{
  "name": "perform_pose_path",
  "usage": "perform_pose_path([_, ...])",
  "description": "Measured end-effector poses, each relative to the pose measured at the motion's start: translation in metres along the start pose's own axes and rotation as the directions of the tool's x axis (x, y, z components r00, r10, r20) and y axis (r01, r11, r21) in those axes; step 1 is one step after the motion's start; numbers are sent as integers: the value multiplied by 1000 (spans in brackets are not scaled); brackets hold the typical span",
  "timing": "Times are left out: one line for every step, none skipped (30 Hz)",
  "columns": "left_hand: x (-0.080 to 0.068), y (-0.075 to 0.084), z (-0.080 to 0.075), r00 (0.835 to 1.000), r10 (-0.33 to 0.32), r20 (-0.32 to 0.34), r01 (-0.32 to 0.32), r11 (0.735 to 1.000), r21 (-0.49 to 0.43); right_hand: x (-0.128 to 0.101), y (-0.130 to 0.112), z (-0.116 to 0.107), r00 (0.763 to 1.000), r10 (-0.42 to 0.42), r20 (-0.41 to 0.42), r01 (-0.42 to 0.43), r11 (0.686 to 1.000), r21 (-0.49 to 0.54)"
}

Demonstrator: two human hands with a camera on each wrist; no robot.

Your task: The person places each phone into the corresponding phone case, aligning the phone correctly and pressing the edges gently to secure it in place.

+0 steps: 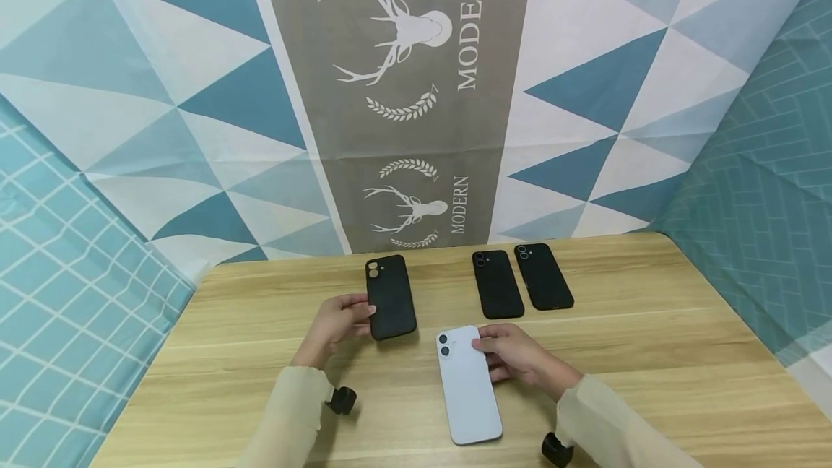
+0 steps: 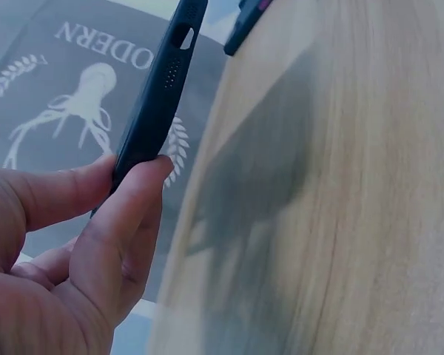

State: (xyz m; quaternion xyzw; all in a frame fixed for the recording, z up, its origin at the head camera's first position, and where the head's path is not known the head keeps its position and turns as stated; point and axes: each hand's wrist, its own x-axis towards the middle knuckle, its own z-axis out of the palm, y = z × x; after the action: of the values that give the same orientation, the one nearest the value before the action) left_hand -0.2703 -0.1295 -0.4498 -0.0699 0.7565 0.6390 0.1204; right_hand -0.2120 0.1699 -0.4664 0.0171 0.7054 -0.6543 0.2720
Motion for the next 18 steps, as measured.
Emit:
perform_pose_path([-2, 1, 0, 1000, 4, 5, -4, 1000, -6, 0, 1, -1, 1000, -6, -2, 6, 1000, 6])
perform_pose_path([-4, 2, -1, 1000, 7, 10, -7, 1000, -10, 0, 1, -1, 1000, -8, -14, 9, 1000, 14])
perform_pose_path([-6, 4, -1, 1000, 11, 15, -11, 1000, -15, 0, 2, -1, 1000, -12, -19, 12, 1000, 19])
perform_pose_path([-8, 5, -1, 1000, 15, 19, -15, 1000, -21, 0, 2, -1, 1000, -13, -24, 14, 1000, 21])
perform_pose_path([-10, 6, -2, 999, 18, 27, -17, 1000, -26, -1, 2, -2, 1000, -18, -24, 18, 1000, 25])
perform_pose_path([-12, 7, -2, 999, 21, 35, -20, 999, -30, -1, 2, -2, 999, -23, -23, 24, 999, 30])
perform_pose_path([-14, 7, -2, 999, 23, 43, -22, 999, -35, -1, 1, -2, 999, -28, -21, 29, 999, 39])
perform_pose_path([-16, 8, -2, 998, 23, 54, -21, 999, -39, -1, 1, -3, 999, -32, -20, 33, 998, 48])
perform_pose_path([-19, 9, -2, 998, 26, 62, -23, 999, -42, -1, 0, -3, 999, -35, -20, 36, 998, 59])
perform_pose_path([-21, 9, -1, 997, 27, 73, -24, 999, -45, -1, -1, -4, 999, -38, -20, 39, 997, 67])
perform_pose_path([-23, 10, -1, 996, 29, 84, -25, 999, -46, 0, -2, -4, 999, -42, -17, 43, 996, 79])
perform_pose_path([-25, 10, 0, 995, 32, 93, -28, 999, -46, 0, -3, -5, 999, -45, -17, 47, 995, 88])
perform_pose_path([-27, 10, 1, 994, 34, 102, -30, 999, -45, 0, -4, -5, 999, -49, -20, 51, 994, 93])
perform_pose_path([-29, 11, 2, 993, 38, 111, -33, 998, -46, 0, -6, -5, 998, -52, -24, 54, 994, 97])
perform_pose_path([-31, 11, 3, 992, 41, 122, -36, 998, -43, 0, -7, -6, 998, -54, -28, 57, 994, 98])
perform_pose_path([-33, 12, 5, 991, 40, 129, -35, 998, -45, 1, -9, -6, 998, -58, -30, 61, 993, 99])
perform_pose_path([-35, 12, 7, 990, 42, 137, -36, 998, -41, 1, -10, -6, 998, -62, -33, 65, 993, 102])
perform_pose_path([-36, 13, 8, 989, 43, 143, -37, 998, -42, 1, -12, -5, 997, -64, -40, 68, 992, 102])
